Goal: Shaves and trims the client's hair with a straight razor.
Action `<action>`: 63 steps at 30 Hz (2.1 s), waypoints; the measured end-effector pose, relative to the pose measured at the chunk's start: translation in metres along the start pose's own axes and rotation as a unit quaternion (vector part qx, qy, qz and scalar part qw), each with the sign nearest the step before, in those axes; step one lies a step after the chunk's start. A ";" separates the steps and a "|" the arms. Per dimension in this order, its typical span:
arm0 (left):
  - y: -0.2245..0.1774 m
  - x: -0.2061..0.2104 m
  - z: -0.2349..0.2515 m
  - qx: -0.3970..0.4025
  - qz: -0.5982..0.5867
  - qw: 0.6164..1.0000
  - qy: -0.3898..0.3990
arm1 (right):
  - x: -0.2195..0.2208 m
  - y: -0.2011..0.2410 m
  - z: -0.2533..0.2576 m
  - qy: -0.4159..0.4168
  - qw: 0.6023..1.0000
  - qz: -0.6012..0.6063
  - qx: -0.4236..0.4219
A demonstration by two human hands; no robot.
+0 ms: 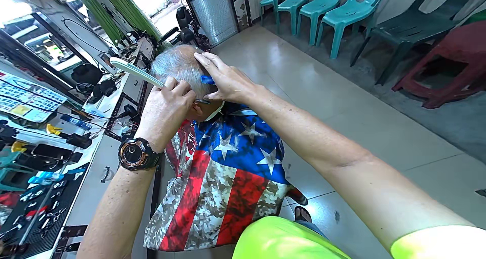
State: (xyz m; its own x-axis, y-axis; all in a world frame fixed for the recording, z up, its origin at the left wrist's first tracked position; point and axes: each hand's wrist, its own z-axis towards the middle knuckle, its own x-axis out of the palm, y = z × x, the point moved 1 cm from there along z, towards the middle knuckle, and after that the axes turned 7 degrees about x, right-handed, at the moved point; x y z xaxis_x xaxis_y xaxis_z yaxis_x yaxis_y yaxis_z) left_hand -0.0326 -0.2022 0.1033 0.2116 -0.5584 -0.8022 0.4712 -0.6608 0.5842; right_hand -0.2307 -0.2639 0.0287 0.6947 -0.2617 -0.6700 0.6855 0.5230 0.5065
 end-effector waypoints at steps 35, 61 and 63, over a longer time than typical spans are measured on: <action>-0.042 0.004 0.016 -0.049 0.067 0.996 0.025 | -0.003 -0.018 0.000 0.029 0.999 -0.002 -0.037; -0.055 0.016 0.023 -0.068 0.094 0.991 0.059 | 0.002 -0.024 0.003 0.040 0.998 0.011 -0.036; -0.055 0.015 0.020 -0.067 0.089 0.992 0.062 | 0.003 -0.024 0.002 0.038 0.998 0.012 -0.040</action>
State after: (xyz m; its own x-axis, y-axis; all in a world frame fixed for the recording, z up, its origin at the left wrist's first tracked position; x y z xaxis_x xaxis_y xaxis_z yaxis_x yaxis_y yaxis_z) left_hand -0.0728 -0.1844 0.0621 0.4012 -0.5880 -0.7024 0.5257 -0.4802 0.7022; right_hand -0.2449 -0.2787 0.0159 0.6907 -0.1873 -0.6985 0.6463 0.5932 0.4800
